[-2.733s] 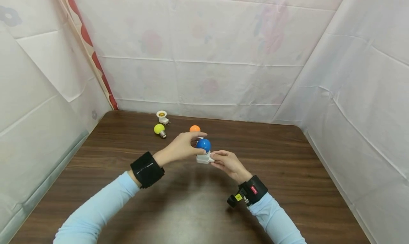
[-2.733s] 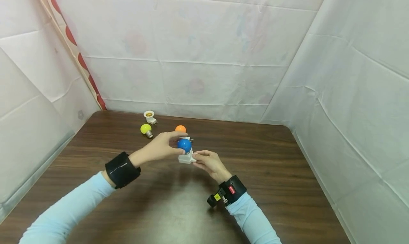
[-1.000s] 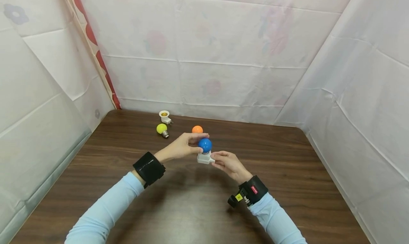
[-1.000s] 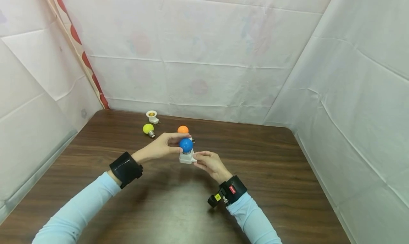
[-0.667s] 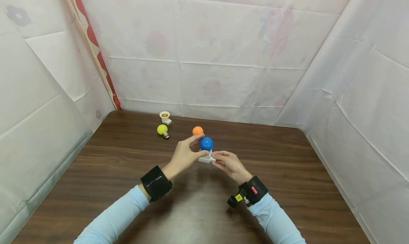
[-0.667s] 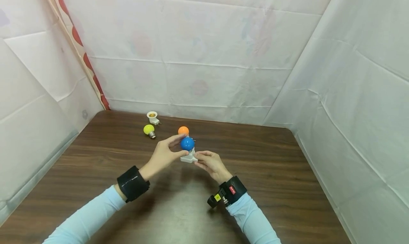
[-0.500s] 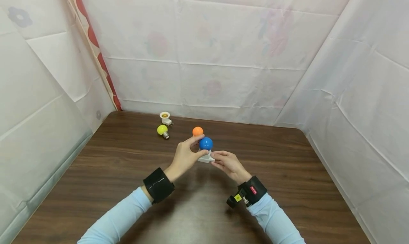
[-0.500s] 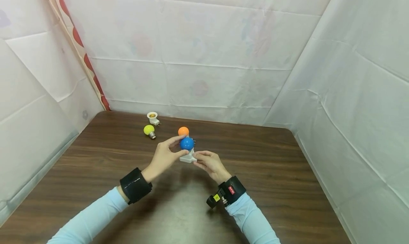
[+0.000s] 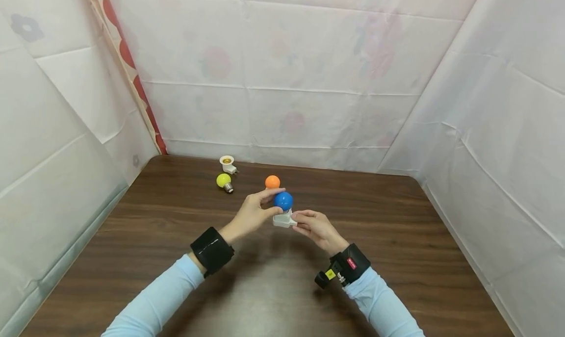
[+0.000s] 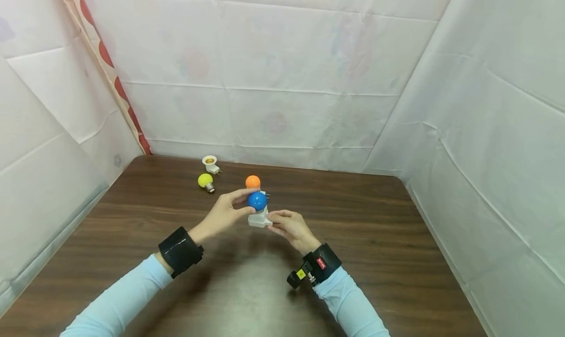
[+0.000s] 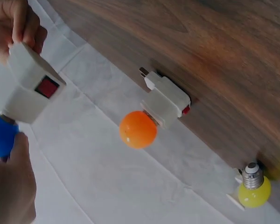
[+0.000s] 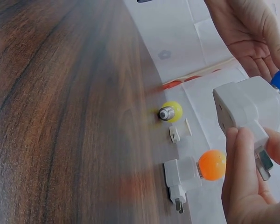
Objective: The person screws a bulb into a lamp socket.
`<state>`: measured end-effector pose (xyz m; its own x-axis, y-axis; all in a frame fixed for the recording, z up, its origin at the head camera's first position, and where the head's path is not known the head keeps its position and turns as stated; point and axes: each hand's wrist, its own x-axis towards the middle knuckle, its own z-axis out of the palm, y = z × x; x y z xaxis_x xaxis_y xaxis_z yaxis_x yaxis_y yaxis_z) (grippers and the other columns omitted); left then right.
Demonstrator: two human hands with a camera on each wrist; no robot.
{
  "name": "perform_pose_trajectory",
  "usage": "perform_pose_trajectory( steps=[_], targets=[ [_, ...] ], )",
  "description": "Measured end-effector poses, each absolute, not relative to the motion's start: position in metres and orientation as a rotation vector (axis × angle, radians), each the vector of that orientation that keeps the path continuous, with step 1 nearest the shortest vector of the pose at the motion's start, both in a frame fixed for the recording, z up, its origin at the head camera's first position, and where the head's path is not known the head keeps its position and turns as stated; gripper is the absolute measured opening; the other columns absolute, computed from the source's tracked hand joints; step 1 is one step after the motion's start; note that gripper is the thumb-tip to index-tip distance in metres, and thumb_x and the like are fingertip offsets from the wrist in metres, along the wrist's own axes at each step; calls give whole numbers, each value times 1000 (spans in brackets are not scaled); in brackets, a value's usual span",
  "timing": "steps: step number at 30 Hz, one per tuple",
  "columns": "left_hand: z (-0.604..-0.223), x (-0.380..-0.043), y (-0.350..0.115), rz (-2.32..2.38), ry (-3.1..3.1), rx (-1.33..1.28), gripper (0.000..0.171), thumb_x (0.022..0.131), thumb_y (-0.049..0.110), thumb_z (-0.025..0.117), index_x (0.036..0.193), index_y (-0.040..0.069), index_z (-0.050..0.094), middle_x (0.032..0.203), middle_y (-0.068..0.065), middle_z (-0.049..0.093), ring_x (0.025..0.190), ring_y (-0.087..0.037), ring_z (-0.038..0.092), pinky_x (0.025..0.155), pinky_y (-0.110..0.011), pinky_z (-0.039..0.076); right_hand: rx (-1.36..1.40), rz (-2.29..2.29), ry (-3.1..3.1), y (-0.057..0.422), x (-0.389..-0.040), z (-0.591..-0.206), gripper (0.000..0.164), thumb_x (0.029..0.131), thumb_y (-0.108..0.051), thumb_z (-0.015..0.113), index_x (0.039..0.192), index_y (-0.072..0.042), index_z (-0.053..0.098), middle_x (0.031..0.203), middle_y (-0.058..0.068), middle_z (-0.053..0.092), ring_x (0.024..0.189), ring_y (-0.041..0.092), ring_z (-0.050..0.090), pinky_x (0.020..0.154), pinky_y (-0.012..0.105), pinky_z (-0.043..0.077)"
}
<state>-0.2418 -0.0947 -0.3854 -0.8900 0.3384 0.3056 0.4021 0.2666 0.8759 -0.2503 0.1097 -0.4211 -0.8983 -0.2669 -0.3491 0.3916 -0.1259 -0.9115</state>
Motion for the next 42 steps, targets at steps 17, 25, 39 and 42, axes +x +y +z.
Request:
perform_pose_trajectory(
  steps=[17,25,39,42],
  targets=[
    [-386,-245,-98,-1814,-2494,-775,52,85,8,65,134,9,47,135,-12,49,121,-26,50,94,-38,46,127,-2080,1715,108,-249,-425,39,83,-15,67,116,4,56,100,11,63,84,15,64,81,28,53],
    [-392,-233,-85,-1661,-2343,-505,53,75,26,75,123,13,58,116,-8,64,104,-19,62,85,-35,53,128,-2107,1710,107,-252,-422,36,83,-14,67,114,2,57,97,7,64,85,14,64,92,35,47],
    [-392,-236,-86,-1683,-2290,-573,46,77,21,73,120,9,60,113,-13,65,101,-22,64,83,-31,53,116,-2075,1722,110,-253,-417,36,84,-13,66,115,3,57,97,7,64,85,15,65,94,37,46],
    [-390,-239,-91,-1757,-2334,-629,45,80,17,70,122,7,58,118,-14,62,105,-24,62,85,-29,51,115,-2057,1727,111,-253,-417,37,83,-14,67,115,3,57,100,9,63,86,16,65,95,38,44]
  ],
)
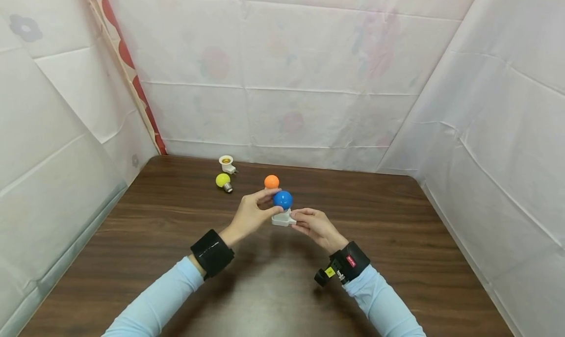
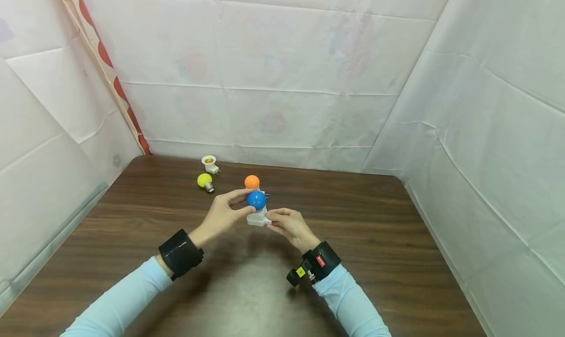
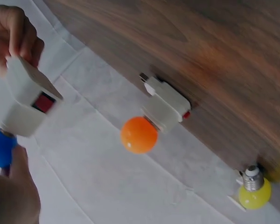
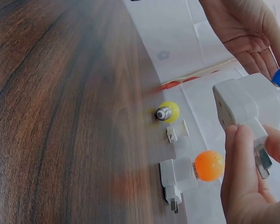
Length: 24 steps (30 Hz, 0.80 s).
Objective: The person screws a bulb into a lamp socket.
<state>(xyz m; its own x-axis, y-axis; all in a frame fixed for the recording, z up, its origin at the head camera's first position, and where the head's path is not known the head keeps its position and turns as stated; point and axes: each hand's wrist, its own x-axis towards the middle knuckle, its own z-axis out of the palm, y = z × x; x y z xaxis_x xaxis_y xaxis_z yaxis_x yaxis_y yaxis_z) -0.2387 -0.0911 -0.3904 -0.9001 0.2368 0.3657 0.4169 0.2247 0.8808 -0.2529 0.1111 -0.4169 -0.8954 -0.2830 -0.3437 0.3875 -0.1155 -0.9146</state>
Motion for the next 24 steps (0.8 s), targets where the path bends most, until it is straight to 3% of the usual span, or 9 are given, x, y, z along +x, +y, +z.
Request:
perform_pose_trajectory(
  steps=[10,24],
  targets=[
    [-385,-243,-99,-1861,-2425,-746,45,87,11,62,130,5,50,130,-14,53,113,-27,56,91,-34,49,80,-2031,1726,112,-253,-417,39,83,-17,68,115,3,56,100,9,63,86,16,65,98,40,41],
    [-393,-240,-94,-1924,-2290,-690,49,84,14,67,130,7,51,130,-14,53,116,-27,55,93,-31,46,98,-2056,1722,110,-250,-421,40,83,-17,68,116,3,56,100,9,63,89,18,64,98,40,42]
  ],
)
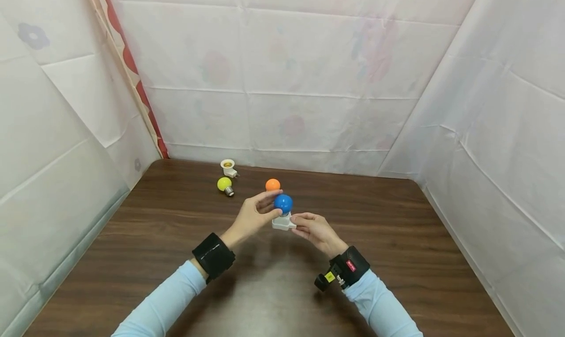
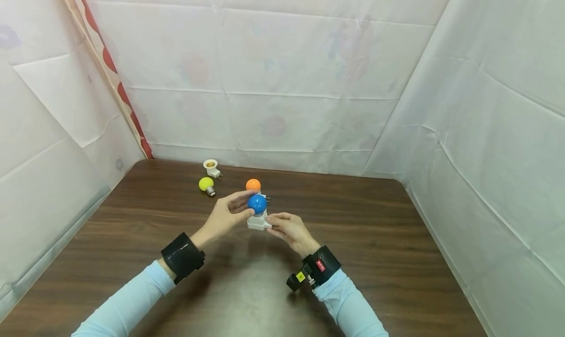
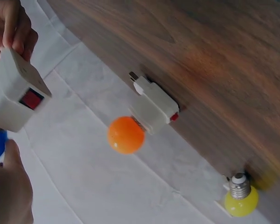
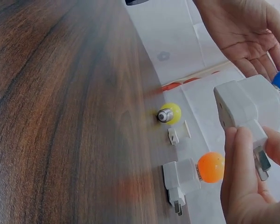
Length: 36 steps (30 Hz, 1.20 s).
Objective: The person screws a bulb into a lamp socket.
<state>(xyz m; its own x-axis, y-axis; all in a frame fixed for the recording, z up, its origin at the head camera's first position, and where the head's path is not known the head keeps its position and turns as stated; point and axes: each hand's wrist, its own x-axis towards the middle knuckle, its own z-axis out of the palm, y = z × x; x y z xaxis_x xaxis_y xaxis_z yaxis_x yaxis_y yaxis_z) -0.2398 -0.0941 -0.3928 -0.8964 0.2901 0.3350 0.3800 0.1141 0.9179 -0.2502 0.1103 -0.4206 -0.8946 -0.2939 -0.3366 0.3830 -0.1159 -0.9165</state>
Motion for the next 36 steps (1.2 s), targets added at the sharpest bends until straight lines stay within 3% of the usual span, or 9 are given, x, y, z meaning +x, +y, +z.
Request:
perform_pose_trajectory(
  steps=[6,12,20,27,36],
  targets=[
    [-396,-231,-85,-1757,-2258,-525,52,76,24,74,124,11,57,121,-10,61,107,-21,61,87,-30,51,119,-2079,1715,109,-251,-422,39,83,-15,67,116,2,56,97,7,64,86,16,64,96,38,44],
    [-398,-228,-80,-1684,-2209,-496,50,76,19,74,121,8,59,116,-11,64,103,-22,63,85,-32,52,100,-2087,1719,109,-251,-421,38,84,-15,66,116,4,55,97,7,63,85,14,64,92,35,47],
    [-397,-232,-85,-1809,-2245,-567,47,79,12,71,123,7,57,122,-13,60,110,-24,59,89,-32,49,83,-2044,1731,110,-252,-420,38,84,-15,66,115,4,55,98,8,62,85,15,63,99,42,41],
    [-381,-226,-93,-1960,-2296,-728,49,85,2,62,131,-4,46,132,-20,49,119,-33,50,93,-30,46,76,-2018,1744,112,-252,-421,40,84,-17,67,116,3,55,98,8,63,85,14,64,96,38,44],
    [-402,-241,-99,-1992,-2338,-734,49,87,12,62,133,9,47,135,-9,49,121,-26,50,95,-27,44,80,-2026,1724,112,-253,-424,39,83,-17,68,115,2,57,98,7,63,86,15,64,89,33,50]
  ],
)
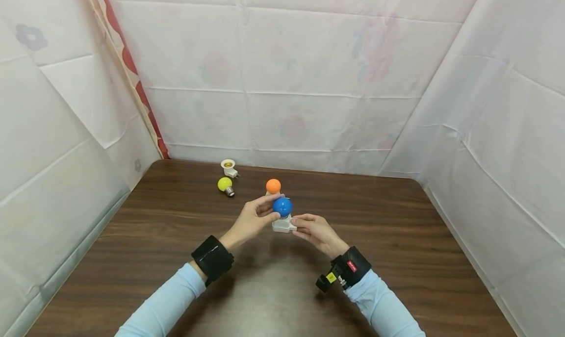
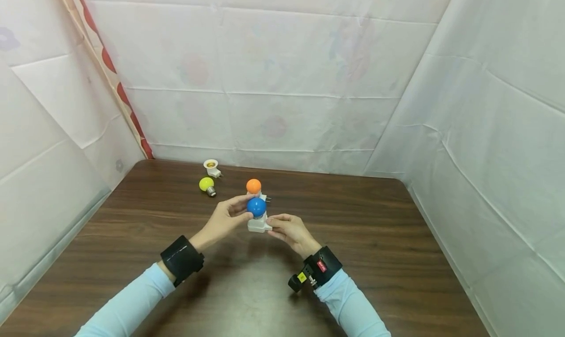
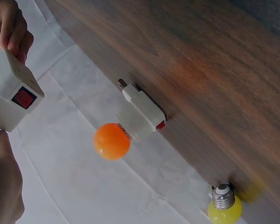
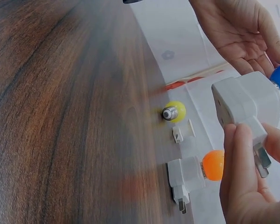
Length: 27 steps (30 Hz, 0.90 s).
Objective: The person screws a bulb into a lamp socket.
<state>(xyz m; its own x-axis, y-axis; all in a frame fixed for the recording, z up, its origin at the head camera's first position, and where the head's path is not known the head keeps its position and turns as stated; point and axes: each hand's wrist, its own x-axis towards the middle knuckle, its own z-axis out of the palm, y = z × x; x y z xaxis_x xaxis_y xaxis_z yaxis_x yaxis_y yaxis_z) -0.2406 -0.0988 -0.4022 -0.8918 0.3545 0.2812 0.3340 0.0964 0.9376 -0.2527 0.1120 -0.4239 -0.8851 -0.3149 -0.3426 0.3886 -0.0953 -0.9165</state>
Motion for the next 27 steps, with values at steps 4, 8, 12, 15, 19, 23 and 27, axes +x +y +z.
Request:
perform_pose_trajectory(
  steps=[4,8,12,15,19,23,27],
  targets=[
    [-401,-243,-99,1970,2303,747,49,87,12,62,133,8,47,135,-11,49,122,-27,49,95,-27,44,70,-2026,1725,112,-254,-423,41,83,-18,68,116,3,56,99,7,63,86,15,64,91,35,48],
    [-391,-238,-97,2010,2273,740,51,85,6,63,133,4,46,136,-17,47,124,-29,47,97,-28,43,85,-2025,1731,112,-255,-422,42,81,-19,69,116,2,56,99,7,64,88,16,64,94,37,46],
    [-380,-227,-92,2045,2348,662,54,82,6,67,132,0,47,134,-20,48,123,-28,48,96,-31,44,89,-2028,1742,111,-255,-423,44,80,-20,70,117,2,56,100,8,64,88,17,64,93,37,46],
    [-375,-219,-87,2055,2427,563,55,80,9,70,131,1,48,132,-17,51,120,-26,51,95,-34,45,91,-2032,1742,111,-255,-424,44,80,-19,69,116,2,56,100,8,64,86,16,64,91,36,48],
    [-370,-211,-79,2070,2484,484,55,79,10,71,129,0,50,130,-16,53,118,-26,53,95,-38,45,86,-2037,1745,112,-255,-425,42,81,-18,69,116,2,56,99,7,63,86,15,64,93,37,47],
    [-379,-215,-77,2051,2559,486,56,77,12,73,128,3,52,127,-17,55,116,-26,55,94,-38,46,76,-2042,1751,112,-254,-426,42,81,-18,70,115,3,57,98,7,64,85,15,64,92,37,48],
    [-393,-227,-77,2028,2646,530,55,76,15,74,126,7,55,124,-14,59,111,-24,58,89,-34,50,59,-2037,1761,112,-255,-424,41,81,-18,69,114,3,57,98,7,64,85,15,64,92,37,47]
  ],
)
